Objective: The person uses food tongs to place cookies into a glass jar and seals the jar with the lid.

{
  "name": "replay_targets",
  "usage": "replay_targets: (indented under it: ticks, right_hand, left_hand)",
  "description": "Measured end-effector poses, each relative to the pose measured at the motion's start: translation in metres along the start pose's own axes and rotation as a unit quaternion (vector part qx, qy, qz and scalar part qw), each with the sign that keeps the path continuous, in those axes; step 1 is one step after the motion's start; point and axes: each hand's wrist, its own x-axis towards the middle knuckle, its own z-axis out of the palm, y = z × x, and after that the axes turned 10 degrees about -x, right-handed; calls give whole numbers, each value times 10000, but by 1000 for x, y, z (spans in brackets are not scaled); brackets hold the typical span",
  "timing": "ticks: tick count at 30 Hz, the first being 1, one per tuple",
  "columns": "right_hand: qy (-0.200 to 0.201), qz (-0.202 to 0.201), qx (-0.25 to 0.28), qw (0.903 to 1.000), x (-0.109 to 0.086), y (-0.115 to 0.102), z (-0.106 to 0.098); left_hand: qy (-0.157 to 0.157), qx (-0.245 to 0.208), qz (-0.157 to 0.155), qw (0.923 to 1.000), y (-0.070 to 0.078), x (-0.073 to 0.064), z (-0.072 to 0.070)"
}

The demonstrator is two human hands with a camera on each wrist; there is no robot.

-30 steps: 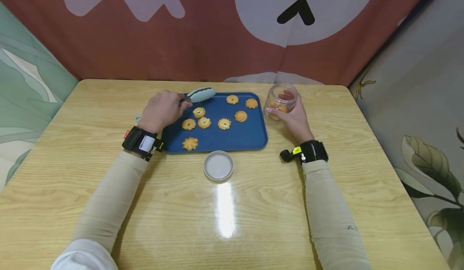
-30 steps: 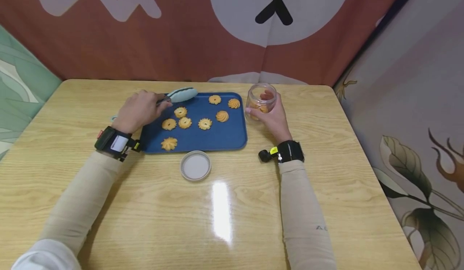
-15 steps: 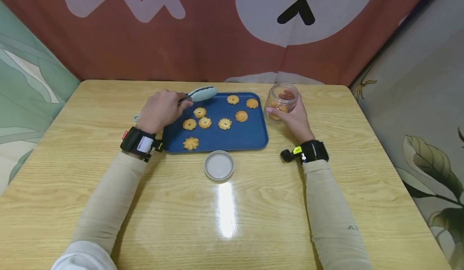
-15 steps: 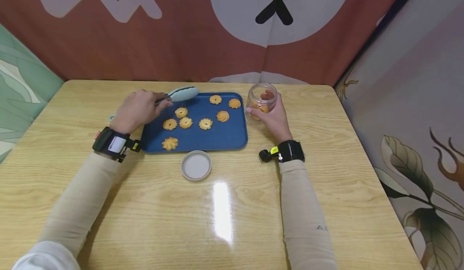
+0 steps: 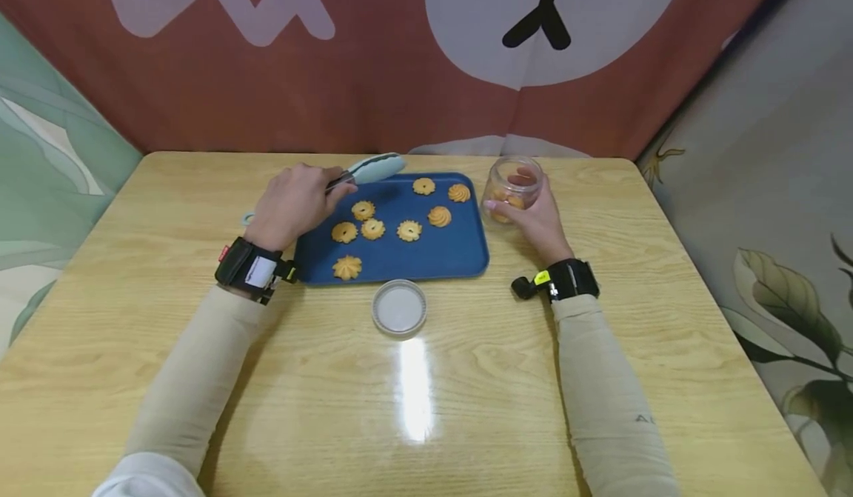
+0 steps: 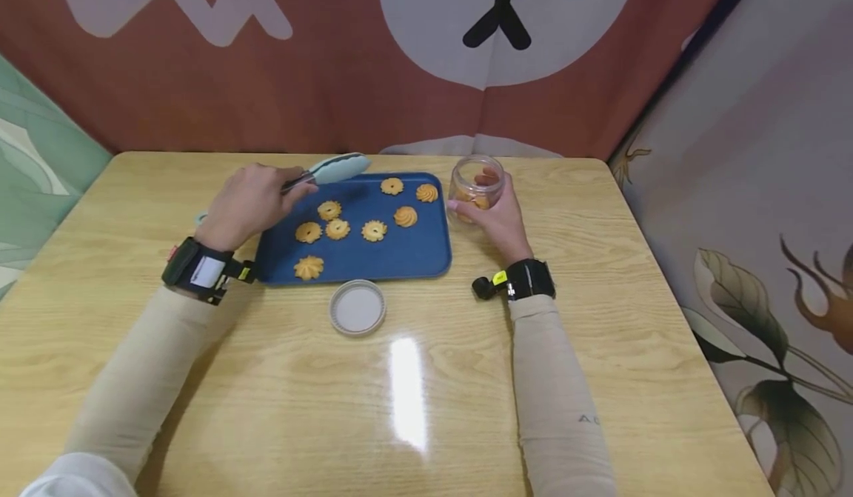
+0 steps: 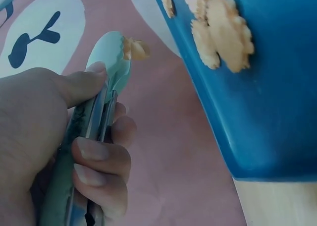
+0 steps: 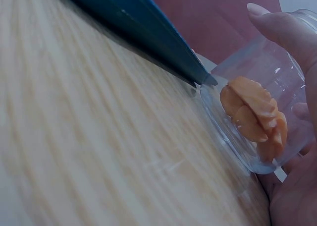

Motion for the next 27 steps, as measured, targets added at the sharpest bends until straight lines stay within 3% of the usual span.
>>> replay_targets:
  ticks: [6, 14, 27]
  right_hand:
    - [-12, 0, -45, 10000, -1, -1, 2]
    - [-25, -27, 49, 10000, 0, -2, 1]
    - [-15, -19, -48, 10000, 0, -1, 0]
  left_hand:
    - [-14, -59, 134, 9999, 9, 2, 0]
    - [167, -476, 552, 9972, 31, 18, -2]
    - [-18, -444, 1027, 9937, 73, 43, -6]
